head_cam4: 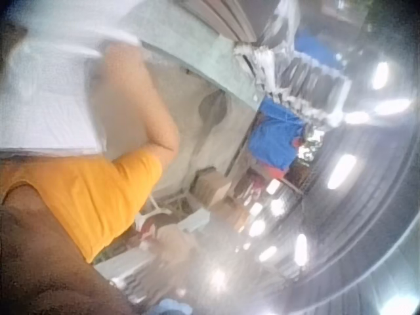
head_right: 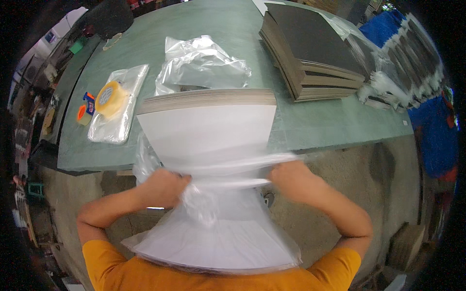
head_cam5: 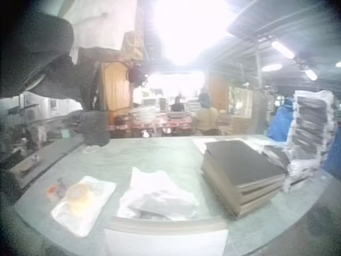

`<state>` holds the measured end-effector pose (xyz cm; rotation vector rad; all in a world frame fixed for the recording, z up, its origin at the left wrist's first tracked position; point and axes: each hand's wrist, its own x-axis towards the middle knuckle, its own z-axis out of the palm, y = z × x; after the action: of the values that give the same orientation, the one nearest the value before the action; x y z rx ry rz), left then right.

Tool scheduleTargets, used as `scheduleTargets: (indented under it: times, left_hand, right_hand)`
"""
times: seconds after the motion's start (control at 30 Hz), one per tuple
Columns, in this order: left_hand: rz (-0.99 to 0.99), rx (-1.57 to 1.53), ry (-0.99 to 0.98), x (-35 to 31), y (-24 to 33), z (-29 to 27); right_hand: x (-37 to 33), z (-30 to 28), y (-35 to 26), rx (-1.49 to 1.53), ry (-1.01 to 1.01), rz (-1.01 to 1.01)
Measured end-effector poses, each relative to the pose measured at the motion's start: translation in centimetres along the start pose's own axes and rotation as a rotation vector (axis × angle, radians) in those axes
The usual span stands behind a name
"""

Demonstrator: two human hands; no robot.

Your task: The person wraps black rectangular items in plastic film by hand, pulling the film from a roll and smoothing it over the objects at a workstation.

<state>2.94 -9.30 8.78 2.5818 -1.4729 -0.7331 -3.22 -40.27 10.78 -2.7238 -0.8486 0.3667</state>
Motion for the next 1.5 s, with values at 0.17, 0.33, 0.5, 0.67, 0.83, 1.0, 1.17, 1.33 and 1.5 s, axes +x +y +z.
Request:
scheduleTargets:
  times: [0.17,0.33,0.5,0.67,0.83,1.0,1.17,1.33,1.5]
  left_hand:
    - [0.260,-0.310,0.332,-3.8,-0.9,-2.0]
    - [-0.386,-0.004,1.298,-4.7,-10.3,0.0]
    - [-0.419,-0.026,1.045,-2.3,-4.2,-5.0]
    - [-0.254,0.063,1.170,-3.7,-3.7,-4.1]
    - [0.067,-1.298,0.854,-6.1,-7.7,-0.9]
    - [-0.134,-1.826,0.051,-4.4,-13.1,13.6]
    - [-0.576,-1.755,0.237,-3.1,-7.6,17.4]
    - [-0.835,-1.042,0.157,-1.0,-9.5,18.6]
    - [-0.475,-0.765,0.377,-5.4,-5.3,3.6]
  right_hand:
    - [-1.1,-5.2,1.0,0.217,0.799,0.474]
    - [3.1,-1.9,-2.1,0.007,0.841,0.143]
    - [4.0,-2.3,-0.9,-0.210,0.854,0.308]
    - [2.2,-1.9,-1.4,-0.048,0.933,0.256]
    - [-1.1,-1.2,1.9,1.215,0.667,-0.039]
    - [-2.5,13.8,7.4,1.707,0.179,0.036]
    - [-2.6,26.9,7.5,2.158,0.035,0.597]
    - [-2.0,26.1,9.0,1.474,0.007,0.842]
    - [-1.4,17.8,5.2,0.826,0.129,0.546]
